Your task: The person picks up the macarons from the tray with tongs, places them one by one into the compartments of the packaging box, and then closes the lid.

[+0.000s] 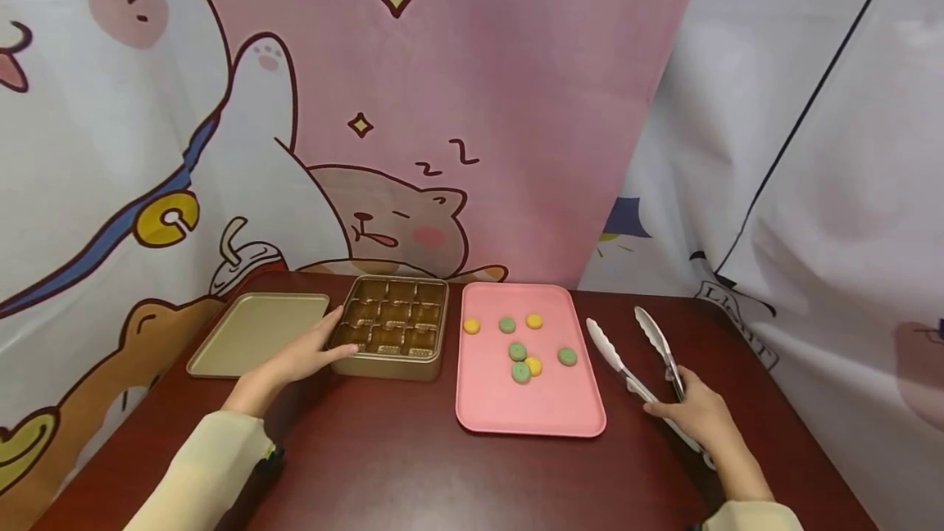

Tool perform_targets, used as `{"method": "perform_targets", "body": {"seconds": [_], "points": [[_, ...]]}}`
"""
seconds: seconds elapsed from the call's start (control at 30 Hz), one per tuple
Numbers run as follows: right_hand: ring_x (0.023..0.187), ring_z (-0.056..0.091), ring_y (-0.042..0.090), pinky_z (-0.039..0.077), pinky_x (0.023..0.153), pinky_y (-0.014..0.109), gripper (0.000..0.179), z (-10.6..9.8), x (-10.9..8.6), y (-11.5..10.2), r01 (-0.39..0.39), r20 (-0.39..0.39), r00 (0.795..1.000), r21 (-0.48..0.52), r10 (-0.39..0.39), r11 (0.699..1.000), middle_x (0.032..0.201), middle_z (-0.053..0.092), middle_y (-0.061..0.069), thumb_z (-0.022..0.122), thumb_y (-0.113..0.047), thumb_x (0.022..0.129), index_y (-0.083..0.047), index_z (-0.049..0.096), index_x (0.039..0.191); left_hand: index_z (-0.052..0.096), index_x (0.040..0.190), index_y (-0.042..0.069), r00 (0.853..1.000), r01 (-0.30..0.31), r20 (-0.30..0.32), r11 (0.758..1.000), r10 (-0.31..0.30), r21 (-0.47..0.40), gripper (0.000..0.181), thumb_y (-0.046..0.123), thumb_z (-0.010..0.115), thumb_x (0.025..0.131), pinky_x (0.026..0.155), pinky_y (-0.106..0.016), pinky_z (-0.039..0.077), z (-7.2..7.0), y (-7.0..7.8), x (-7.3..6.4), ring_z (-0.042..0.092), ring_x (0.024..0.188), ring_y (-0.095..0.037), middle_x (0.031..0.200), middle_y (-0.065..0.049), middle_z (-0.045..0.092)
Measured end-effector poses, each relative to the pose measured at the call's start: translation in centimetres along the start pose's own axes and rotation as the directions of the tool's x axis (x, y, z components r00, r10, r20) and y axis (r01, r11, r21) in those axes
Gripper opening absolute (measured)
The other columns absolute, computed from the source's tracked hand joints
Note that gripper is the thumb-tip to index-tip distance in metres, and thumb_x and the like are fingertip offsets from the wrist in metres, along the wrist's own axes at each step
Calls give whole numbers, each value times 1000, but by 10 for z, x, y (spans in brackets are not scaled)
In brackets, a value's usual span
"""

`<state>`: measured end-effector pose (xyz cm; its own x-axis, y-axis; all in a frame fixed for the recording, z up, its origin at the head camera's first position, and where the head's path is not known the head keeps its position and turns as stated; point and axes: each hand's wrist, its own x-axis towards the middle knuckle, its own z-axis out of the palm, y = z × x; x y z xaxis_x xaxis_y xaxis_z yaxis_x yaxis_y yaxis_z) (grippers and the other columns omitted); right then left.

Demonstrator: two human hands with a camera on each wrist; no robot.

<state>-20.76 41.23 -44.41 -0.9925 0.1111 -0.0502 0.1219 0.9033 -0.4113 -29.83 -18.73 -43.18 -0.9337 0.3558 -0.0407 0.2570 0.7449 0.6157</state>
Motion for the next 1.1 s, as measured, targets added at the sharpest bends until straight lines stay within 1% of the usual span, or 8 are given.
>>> {"method": "perform_targets", "body": {"seconds": [0.4,0.5,0.6,0.7,0.8,0.93,1.03,1.1], "points": [[106,57,56,48,84,60,96,1,4,4,-33,8,999,28,33,999,119,58,42,80,-49,79,21,43,133,8,158,-7,1000,7,4,1000,-7,-3,94,42,61,98,120,-63,18,5,-1,-9,13,151,-47,164,-29,9],[92,61,45,50,76,51,92,3,2,8,-8,-48,999,29,9,1000,103,66,32,81,-46,78,19,45,132,9,158,-6,1000,6,5,1000,-6,-4,95,46,61,97,121,-62,18,7,0,-8,14,152,-46,165,-28,10],[85,60,35,47,70,44,86,3,0,9,52,-147,988,10,-50,999,90,66,21,83,-41,78,18,48,130,9,158,-6,1000,-2,7,1000,2,-10,95,47,60,97,121,-62,18,9,0,-6,13,152,-46,165,-28,9],[89,62,42,47,73,51,82,1,2,6,109,-222,969,2,-106,994,94,64,26,83,-36,78,17,49,131,9,157,-7,1000,-9,-2,1000,9,-18,95,44,61,97,121,-62,17,7,1,-4,12,152,-47,165,-29,9],[91,63,42,47,74,50,78,-2,4,0,148,-254,957,3,-142,989,99,64,28,84,-34,78,14,52,131,9,157,-7,1000,-8,-8,1000,7,-15,95,44,62,97,121,-62,17,5,1,-3,12,152,-47,164,-29,9],[80,59,17,42,67,32,73,-4,4,-8,198,-265,944,-16,-195,980,92,67,14,86,-35,76,5,58,129,8,158,-6,1000,2,-8,1000,-2,-7,95,45,61,97,121,-63,17,3,1,-5,12,152,-47,165,-29,9],[75,53,3,39,63,26,71,-4,0,-15,222,-254,942,-16,-218,975,88,68,6,86,-37,75,1,60,130,9,158,-6,1000,0,-13,1000,0,-3,95,44,61,97,121,-63,17,3,0,-6,13,152,-47,165,-29,9],[73,52,0,39,62,24,71,-3,-3,-20,231,-247,942,-7,-226,973,87,69,4,87,-37,75,-1,61,130,10,157,-7,1000,-7,-21,1000,8,3,94,44,61,97,121,-63,18,4,0,-5,14,151,-47,164,-29,10]]}}
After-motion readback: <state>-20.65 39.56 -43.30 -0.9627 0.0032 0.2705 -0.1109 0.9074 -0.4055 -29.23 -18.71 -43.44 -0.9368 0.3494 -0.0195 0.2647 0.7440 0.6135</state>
